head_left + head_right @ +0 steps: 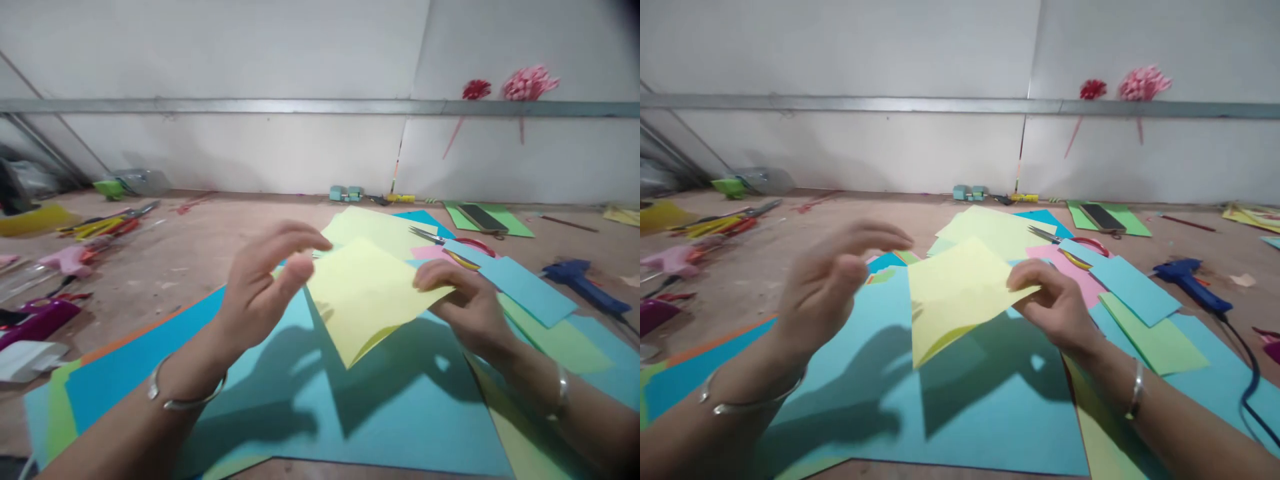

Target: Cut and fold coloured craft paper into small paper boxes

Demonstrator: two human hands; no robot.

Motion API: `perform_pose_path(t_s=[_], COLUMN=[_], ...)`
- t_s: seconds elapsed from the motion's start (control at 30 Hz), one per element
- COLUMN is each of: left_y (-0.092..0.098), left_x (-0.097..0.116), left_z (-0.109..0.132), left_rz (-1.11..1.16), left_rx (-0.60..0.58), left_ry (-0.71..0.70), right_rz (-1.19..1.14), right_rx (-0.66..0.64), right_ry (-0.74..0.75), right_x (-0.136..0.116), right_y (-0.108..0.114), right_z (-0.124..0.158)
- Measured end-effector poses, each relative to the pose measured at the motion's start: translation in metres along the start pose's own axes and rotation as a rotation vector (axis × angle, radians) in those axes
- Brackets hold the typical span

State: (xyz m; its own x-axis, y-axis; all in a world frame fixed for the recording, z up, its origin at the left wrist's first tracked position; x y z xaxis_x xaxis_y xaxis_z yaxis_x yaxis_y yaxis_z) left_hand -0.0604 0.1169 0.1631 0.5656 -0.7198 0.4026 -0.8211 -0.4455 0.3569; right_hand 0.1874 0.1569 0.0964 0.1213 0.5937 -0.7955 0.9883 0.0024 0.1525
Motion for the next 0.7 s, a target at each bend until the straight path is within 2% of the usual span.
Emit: perform_pose_path(t_s=[0.1,0.17,0.27,0.33,0.43,0.5,0.6,0.7], left_y=[-0.025,-0.034,-0.033,-0.033,-0.039,-0.044,-0.049,-0.049], left_x=[-0.009,-0.005,0.0,0.006,0.01,0.01,0.008,0.009], left_z=[0.02,0.045,0.073,0.082,0.082,0.08,0.08,0.081], left_rz=[-0.088,-0.158,-0.203,-0.201,-0.194,-0.2,-0.259,-0.314], left_rx=[-0.422,-0.689,-0.86,-0.871,-0.812,-0.785,-0.759,-0.725], left_ry=[0.011,-0.088,-0.046,0.007,0.057,0.05,-0.006,-0.014], right_rz=[-0.007,-0.013,-0.017,-0.014,0.019,0.158,0.492,0.593], right_rx=[-0.237,-0.304,-0.303,-0.319,-0.334,-0.303,-0.221,-0.263], right_ry=[-0.145,-0.211,-0.211,-0.202,-0.125,0.056,0.426,0.624], right_x=[0.023,0.033,0.037,0.037,0.033,0.026,0.013,0.006], right_y=[-0.016,-0.022,-0.024,-0.026,-0.027,-0.027,-0.027,-0.033], right_z=[0.007,0.012,0.016,0.019,0.021,0.021,0.024,0.033])
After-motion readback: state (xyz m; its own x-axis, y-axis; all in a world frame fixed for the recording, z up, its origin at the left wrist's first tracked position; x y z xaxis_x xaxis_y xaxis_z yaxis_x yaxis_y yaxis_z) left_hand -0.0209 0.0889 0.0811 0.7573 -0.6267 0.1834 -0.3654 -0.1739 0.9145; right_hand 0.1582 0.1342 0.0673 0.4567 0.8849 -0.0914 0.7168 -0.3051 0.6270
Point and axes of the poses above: each hand's wrist, its own z-axis away from the middle knuckle, its own y-axis out of the back of the hand, x = y × z, the point moved 6 cm from there along -z, towards the middle knuckle, and after that the axes turned 12 degrees about x, right-handed, at the moved point
